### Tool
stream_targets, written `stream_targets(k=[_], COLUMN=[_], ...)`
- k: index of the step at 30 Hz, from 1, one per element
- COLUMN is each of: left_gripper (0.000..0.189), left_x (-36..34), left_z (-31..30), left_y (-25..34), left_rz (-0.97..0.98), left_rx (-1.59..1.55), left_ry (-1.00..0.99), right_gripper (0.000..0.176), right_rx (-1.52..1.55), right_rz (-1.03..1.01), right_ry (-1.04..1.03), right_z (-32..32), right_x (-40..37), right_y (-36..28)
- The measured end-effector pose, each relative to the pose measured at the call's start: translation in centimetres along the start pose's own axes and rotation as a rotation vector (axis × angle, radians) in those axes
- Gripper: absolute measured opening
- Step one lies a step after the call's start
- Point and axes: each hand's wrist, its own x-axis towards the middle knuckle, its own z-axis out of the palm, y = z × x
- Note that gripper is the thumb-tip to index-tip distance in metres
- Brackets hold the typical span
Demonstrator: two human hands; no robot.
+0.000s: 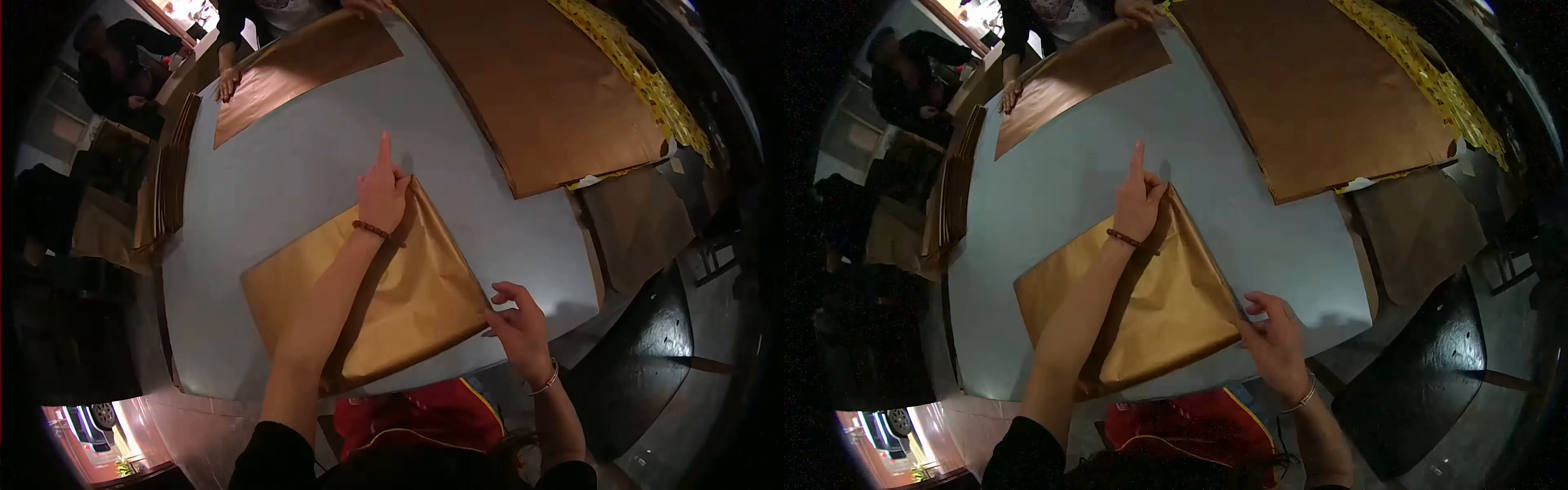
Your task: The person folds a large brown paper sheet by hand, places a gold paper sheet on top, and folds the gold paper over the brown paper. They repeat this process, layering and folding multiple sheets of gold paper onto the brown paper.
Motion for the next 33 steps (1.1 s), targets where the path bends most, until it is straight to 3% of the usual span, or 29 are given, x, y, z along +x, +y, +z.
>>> stream_targets(k=[8, 9, 17, 19, 21, 23, 24, 30, 33], left_gripper=[0.079, 0.079, 0.078, 0.079, 0.079, 0.08, 0.08, 0.08, 0.082], left_x=[0.3, 0.3, 0.4, 0.3, 0.4, 0.3, 0.3, 0.3, 0.5], left_z=[-0.2, -0.2, -0.5, -0.3, -0.2, -0.2, -0.1, -0.1, -0.3], left_y=[-0.1, -0.1, 0.0, 0.0, 0.0, 0.0, -0.2, -0.8, -0.8], left_rz=[0.019, 0.029, 0.02, 0.012, 0.005, -0.056, -0.057, 0.109, 0.046], left_rx=[0.02, 0.036, -0.01, -0.033, -0.05, -0.022, -0.014, 0.014, -0.035], left_ry=[-0.039, -0.027, -0.053, -0.043, -0.026, -0.063, -0.057, -0.006, -0.067], right_gripper=[0.028, 0.028, 0.03, 0.033, 0.036, 0.044, 0.054, 0.066, 0.067], right_rx=[0.022, -0.074, -0.213, -0.864, -0.917, -1.027, -1.091, -1.101, -1.109], right_rz=[0.011, -0.099, -0.153, -0.557, -0.571, -0.875, -0.912, -0.878, -0.857], right_ry=[0.11, 0.101, 0.107, 0.266, 0.208, -0.032, -0.116, -0.222, -0.264], right_z=[0.4, 0.4, 0.8, 1.3, 2.0, 3.3, 3.8, 5.3, 5.1], right_x=[-0.7, -0.6, -0.8, -0.7, -0.5, 0.4, 1.0, 4.1, 4.3], right_y=[0.5, 0.6, 0.0, 0.1, -0.2, -1.7, -1.7, -0.4, -0.4])
